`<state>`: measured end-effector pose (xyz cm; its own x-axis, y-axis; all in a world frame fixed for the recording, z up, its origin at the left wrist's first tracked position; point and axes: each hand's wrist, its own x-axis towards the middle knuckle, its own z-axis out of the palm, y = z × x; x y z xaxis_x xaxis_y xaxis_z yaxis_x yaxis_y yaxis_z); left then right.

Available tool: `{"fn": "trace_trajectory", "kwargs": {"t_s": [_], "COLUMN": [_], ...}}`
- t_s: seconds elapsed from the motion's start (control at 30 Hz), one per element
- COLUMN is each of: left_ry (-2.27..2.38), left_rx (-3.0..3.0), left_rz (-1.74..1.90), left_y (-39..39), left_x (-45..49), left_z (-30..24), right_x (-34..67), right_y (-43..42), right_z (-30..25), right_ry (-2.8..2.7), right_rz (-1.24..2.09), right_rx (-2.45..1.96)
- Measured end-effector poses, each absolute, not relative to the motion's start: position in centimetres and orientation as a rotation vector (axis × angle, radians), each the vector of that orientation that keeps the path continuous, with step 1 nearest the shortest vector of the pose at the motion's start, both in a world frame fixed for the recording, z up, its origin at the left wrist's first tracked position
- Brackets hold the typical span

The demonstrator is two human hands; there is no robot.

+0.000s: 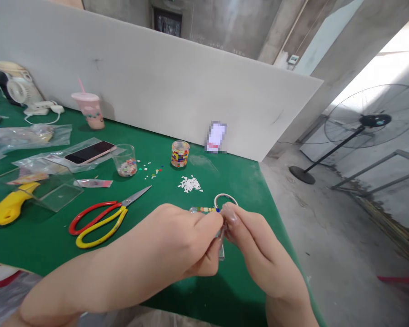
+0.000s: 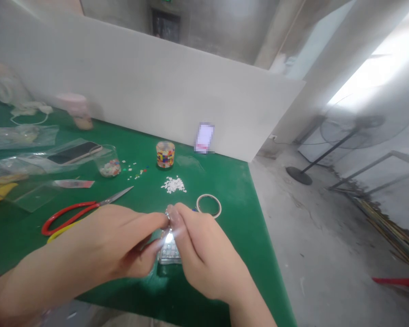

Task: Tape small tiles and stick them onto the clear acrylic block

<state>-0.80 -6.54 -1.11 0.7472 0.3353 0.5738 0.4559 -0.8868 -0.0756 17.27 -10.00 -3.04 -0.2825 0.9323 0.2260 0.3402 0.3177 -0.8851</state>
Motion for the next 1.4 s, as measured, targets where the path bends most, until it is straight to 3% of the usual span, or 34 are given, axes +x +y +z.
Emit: {"fn": "trace_trajectory", "kwargs": {"t_s": [0.23, 0.63, 0.77, 0.87, 1.03, 1.4], "left_ry": [-0.575, -0.866, -1.287, -1.764, -1.962, -2.103], "left_rx": [-2.829, -2.995, -3.04, -2.852, -2.725, -2.685], "left_rz": [-0.677, -0.83, -0.727, -0.233, 0.005, -0.241], "left_y": [-6.4, -4.8, -2.1, 1.6, 7.4, 8.9], "left_x": [-1.3, -2.7, -3.1, -2.5, -1.4, -1.7], "left_z": [-0.8, -1.7, -0.6, -1.4, -5.9, -8.3], "right_x": [17.5, 18.3, 18.3, 17.6, 16.6, 15.7], "right_y": [-9.9, -9.8, -9.2, -8.2, -5.9, -4.0], "right_z": [-2.4, -2.1, -2.2, -3.1, -5.7, -7.1], "right_ry": [-1.938, -1.944, -2.054, -2.321, -2.49, -2.501], "right_rz": [0.848, 0.969, 0.872, 0.53, 0.337, 0.339], "right_rx": [-1.147, -1.101, -1.313, -1.621, -1.791, -2.166]}}
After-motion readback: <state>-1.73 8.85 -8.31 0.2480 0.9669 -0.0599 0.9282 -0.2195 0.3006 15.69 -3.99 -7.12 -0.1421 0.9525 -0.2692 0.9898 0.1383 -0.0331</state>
